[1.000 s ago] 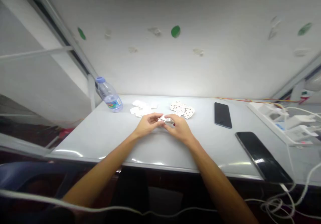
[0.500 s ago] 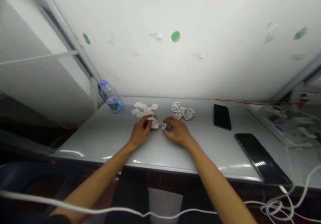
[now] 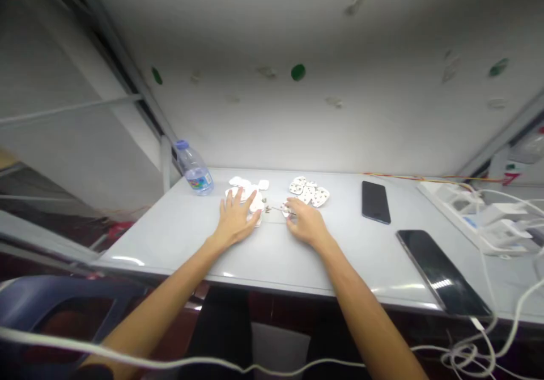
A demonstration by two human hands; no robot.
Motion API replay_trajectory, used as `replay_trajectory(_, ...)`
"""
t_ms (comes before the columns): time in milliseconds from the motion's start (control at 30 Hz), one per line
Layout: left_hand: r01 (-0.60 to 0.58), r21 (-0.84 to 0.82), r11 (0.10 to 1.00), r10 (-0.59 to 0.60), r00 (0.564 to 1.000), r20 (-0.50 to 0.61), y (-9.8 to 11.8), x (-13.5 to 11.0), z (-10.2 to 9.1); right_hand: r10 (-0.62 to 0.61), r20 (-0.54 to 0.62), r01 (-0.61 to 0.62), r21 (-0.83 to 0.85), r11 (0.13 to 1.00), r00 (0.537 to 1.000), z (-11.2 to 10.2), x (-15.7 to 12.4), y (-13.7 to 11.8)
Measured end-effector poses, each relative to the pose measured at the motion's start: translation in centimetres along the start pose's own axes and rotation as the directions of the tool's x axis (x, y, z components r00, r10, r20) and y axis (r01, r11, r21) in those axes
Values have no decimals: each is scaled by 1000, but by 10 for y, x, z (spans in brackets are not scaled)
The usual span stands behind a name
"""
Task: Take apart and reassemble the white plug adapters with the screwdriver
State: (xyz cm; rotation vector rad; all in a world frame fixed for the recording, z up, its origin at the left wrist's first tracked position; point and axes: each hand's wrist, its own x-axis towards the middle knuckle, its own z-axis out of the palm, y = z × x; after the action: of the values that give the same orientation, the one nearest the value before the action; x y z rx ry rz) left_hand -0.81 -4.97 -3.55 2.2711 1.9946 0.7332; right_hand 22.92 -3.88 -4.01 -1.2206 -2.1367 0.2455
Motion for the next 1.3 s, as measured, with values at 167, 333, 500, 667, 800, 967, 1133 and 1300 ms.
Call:
replay_trajectory(167,30,-3,1000,-29,993,115,1,21,18,33,-1,-33,-16,999,999,0,1,4)
replay_trajectory(333,57,35,998,-59,996,66,23,35,34,55,-35,-57,-38,998,998,3,1,7)
replay_trajectory(500,74,42,996,-75,997,15,29,34,35,101,-135,-103,-5,995,986,3,6,6)
replay_trajectory(667,5,-51,999,-9,997,-77,24,26,26,103,-271,-81,91,993,957,-7,-2,8)
replay_trajectory(800,-33,-118,992,21,995,-102,25,21,21,121,-236,-116,32,993,964,-20,-32,14)
replay_trajectory(967,-62,-156,986,51,996,-76,24,14,19,164,-113,-179,-134,975,980,-24,-51,25)
replay_trajectory(1133,-121,-230,965,119,993,-26,19,13,21,181,-56,-189,-278,942,982,-18,-43,22)
replay_trajectory(1300,-131,-284,950,130,991,-22,15,15,24,187,-26,-184,-354,917,982,-21,-32,10)
